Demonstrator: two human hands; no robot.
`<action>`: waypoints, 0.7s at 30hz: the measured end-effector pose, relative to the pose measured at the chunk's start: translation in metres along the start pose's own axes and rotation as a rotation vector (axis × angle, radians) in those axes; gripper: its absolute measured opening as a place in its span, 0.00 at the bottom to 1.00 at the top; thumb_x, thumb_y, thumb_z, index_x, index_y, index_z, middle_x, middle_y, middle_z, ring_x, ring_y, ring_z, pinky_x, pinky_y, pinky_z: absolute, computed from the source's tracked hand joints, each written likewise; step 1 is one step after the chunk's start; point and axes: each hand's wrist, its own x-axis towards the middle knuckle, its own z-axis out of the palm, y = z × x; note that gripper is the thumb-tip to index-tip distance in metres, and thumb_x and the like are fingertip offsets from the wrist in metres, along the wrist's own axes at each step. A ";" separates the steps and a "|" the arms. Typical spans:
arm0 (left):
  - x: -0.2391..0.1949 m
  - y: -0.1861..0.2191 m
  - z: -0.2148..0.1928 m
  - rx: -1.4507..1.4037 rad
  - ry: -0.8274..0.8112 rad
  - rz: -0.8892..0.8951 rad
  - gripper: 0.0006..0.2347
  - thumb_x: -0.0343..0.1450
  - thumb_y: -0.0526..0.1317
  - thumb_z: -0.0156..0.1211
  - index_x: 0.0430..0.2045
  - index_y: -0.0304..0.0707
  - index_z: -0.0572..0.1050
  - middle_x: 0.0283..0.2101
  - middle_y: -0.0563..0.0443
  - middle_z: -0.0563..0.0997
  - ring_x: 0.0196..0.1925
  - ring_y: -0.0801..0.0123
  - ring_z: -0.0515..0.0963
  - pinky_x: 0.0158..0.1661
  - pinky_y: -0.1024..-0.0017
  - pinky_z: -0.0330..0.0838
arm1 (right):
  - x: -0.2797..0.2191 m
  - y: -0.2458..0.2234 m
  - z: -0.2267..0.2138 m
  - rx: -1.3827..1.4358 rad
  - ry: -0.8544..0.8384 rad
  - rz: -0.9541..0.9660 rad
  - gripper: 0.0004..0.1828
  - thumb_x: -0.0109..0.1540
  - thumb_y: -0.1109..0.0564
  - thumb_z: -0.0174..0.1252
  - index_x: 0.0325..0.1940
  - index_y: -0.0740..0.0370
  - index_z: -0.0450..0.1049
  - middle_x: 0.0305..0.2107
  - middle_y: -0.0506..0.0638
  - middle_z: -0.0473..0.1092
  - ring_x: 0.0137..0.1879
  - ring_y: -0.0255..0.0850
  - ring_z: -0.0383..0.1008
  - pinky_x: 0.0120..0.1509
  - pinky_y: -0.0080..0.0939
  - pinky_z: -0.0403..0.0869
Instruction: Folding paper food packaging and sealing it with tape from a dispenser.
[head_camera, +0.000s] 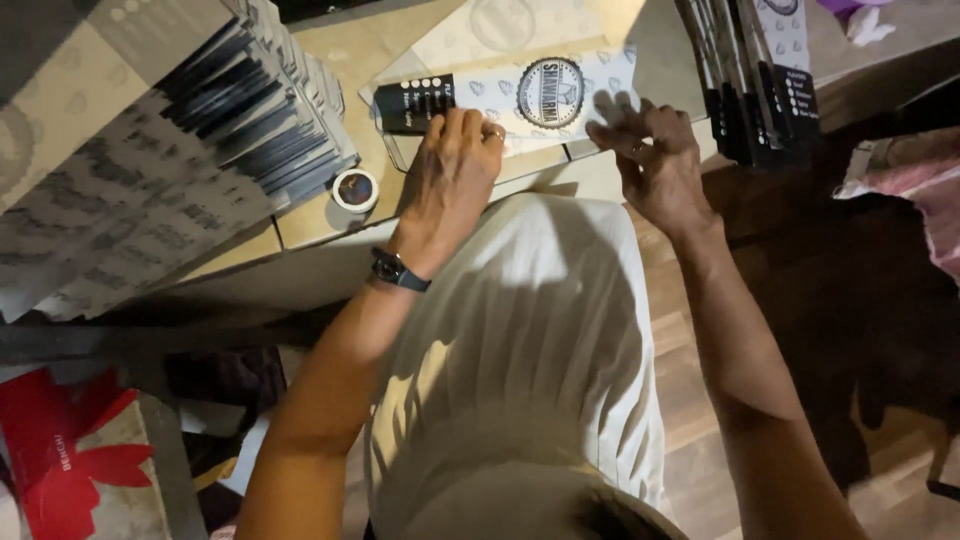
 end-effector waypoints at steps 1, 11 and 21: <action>0.001 0.001 -0.011 0.002 0.002 -0.002 0.08 0.72 0.34 0.62 0.43 0.36 0.76 0.39 0.44 0.78 0.39 0.67 0.74 0.43 0.72 0.73 | 0.003 -0.004 0.000 0.000 0.002 -0.004 0.23 0.66 0.76 0.66 0.61 0.55 0.81 0.61 0.51 0.75 0.48 0.44 0.73 0.51 0.47 0.71; -0.008 0.018 -0.013 -0.178 0.003 -0.084 0.34 0.72 0.65 0.55 0.61 0.32 0.70 0.47 0.25 0.75 0.52 0.38 0.75 0.62 0.41 0.59 | -0.014 -0.010 0.007 -0.006 0.103 -0.006 0.31 0.58 0.75 0.59 0.63 0.59 0.80 0.48 0.57 0.74 0.58 0.58 0.75 0.65 0.54 0.67; -0.006 0.016 -0.003 -0.184 -0.007 -0.115 0.26 0.66 0.46 0.73 0.60 0.49 0.73 0.48 0.32 0.77 0.54 0.47 0.74 0.61 0.47 0.63 | 0.014 -0.003 0.010 -0.230 -0.007 0.076 0.25 0.52 0.70 0.56 0.48 0.53 0.87 0.40 0.50 0.76 0.46 0.50 0.73 0.57 0.49 0.66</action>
